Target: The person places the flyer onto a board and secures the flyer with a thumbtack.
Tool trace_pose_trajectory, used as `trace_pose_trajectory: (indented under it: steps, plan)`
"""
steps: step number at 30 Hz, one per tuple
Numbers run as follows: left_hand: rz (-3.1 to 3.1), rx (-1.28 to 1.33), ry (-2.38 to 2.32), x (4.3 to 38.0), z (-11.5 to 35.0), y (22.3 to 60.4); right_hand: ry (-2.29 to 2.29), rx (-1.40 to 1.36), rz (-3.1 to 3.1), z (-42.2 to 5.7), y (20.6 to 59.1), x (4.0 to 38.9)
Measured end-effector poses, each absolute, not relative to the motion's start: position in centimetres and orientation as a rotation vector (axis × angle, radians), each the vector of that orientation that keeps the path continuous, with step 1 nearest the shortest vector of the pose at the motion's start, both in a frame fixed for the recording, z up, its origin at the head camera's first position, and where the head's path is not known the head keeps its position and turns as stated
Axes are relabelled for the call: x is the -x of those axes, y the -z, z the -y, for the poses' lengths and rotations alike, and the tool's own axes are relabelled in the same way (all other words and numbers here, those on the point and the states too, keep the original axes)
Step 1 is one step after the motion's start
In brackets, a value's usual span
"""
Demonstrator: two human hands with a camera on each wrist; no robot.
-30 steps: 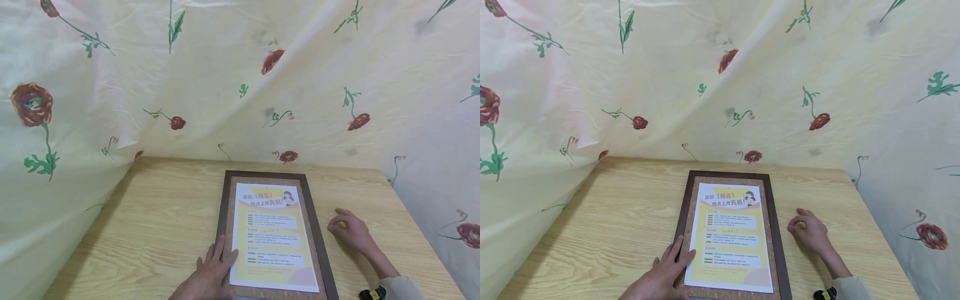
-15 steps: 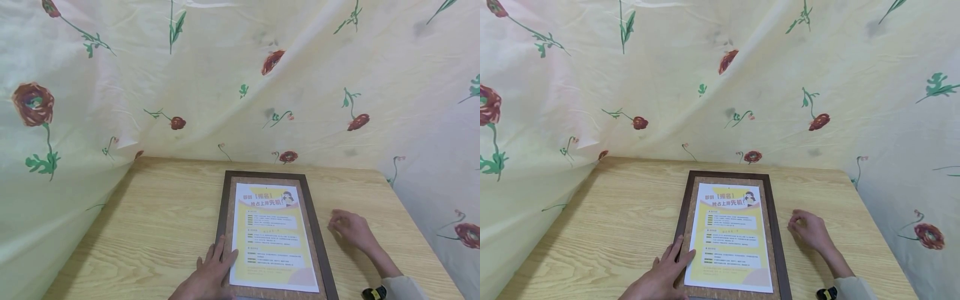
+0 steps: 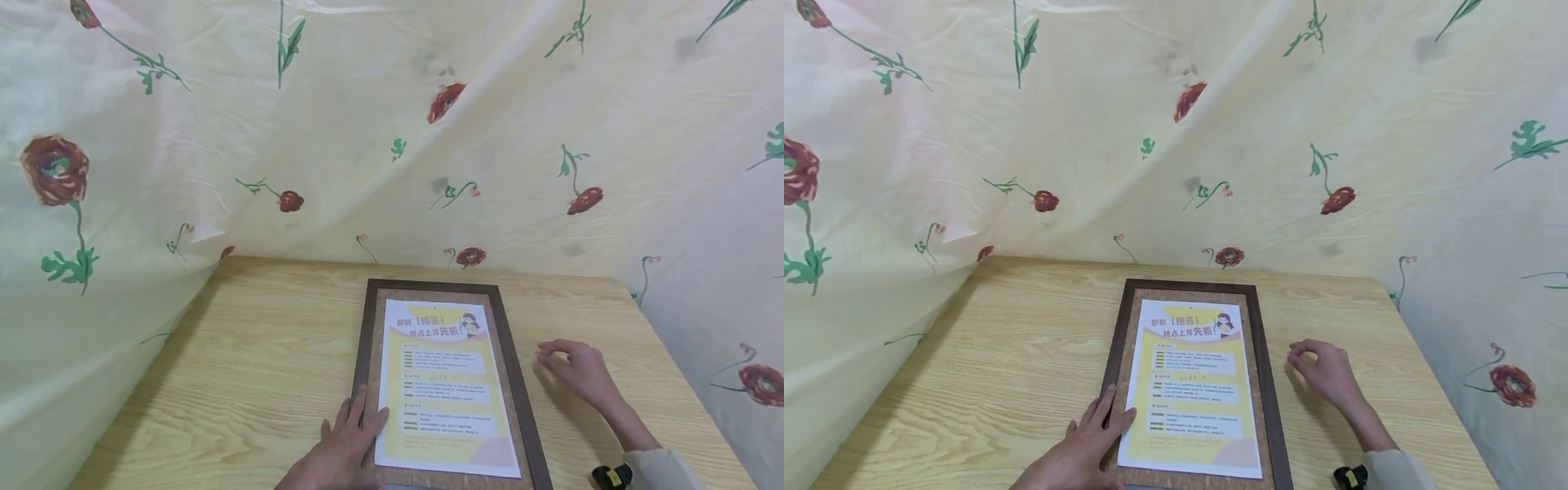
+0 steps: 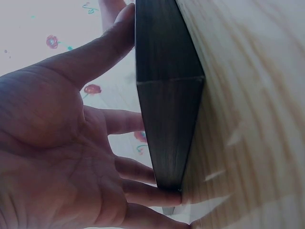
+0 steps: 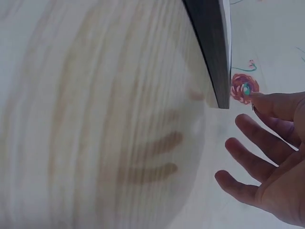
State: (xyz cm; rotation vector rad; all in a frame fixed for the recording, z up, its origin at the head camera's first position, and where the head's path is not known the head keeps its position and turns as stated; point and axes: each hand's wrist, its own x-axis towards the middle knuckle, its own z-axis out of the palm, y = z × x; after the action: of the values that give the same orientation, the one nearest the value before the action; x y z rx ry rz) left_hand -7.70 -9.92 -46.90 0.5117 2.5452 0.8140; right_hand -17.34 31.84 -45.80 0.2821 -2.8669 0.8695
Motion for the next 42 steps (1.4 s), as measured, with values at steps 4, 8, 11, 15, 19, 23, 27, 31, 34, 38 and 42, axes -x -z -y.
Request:
trace_pose_trajectory:
  steps: [4,8,11,15,19,23,27,31,34,38,42]
  plan:
    - [-2.541,-0.503,-0.810,7.7,9.9,46.9,-0.889,-0.285,2.848,-31.6,45.5,17.5]
    - [-2.533,-0.491,-0.807,7.7,9.9,46.8,-0.897,-0.292,2.830,-31.4,45.3,17.6]
    - [-2.531,-0.488,-0.810,7.7,9.9,46.8,-0.913,-0.310,2.818,-31.3,45.1,17.7]
    - [-2.527,-0.482,-0.814,7.7,10.0,46.8,-0.921,-0.328,2.819,-31.0,44.6,17.8]
    - [-2.524,-0.476,-0.815,7.7,9.9,46.8,-0.889,-0.353,2.803,-30.5,44.1,18.0]
    - [-2.524,-0.485,-0.836,7.6,9.9,46.8,-0.880,-0.369,2.781,-29.9,43.6,18.3]
    - [-2.526,-0.501,-0.845,7.6,9.9,46.7,-0.899,-0.375,2.774,-29.5,43.4,18.5]
    - [-2.525,-0.496,-0.838,7.7,9.9,46.7,-0.894,-0.382,2.770,-29.2,43.2,18.7]
    - [-2.525,-0.488,-0.833,7.7,9.9,46.7,-0.885,-0.384,2.772,-29.0,43.2,18.9]
    - [-2.530,-0.482,-0.826,7.7,9.8,46.7,-0.888,-0.379,2.780,-28.7,43.1,19.0]
    - [-2.531,-0.477,-0.833,7.7,9.8,46.7,-0.891,-0.374,2.787,-28.5,43.1,19.2]
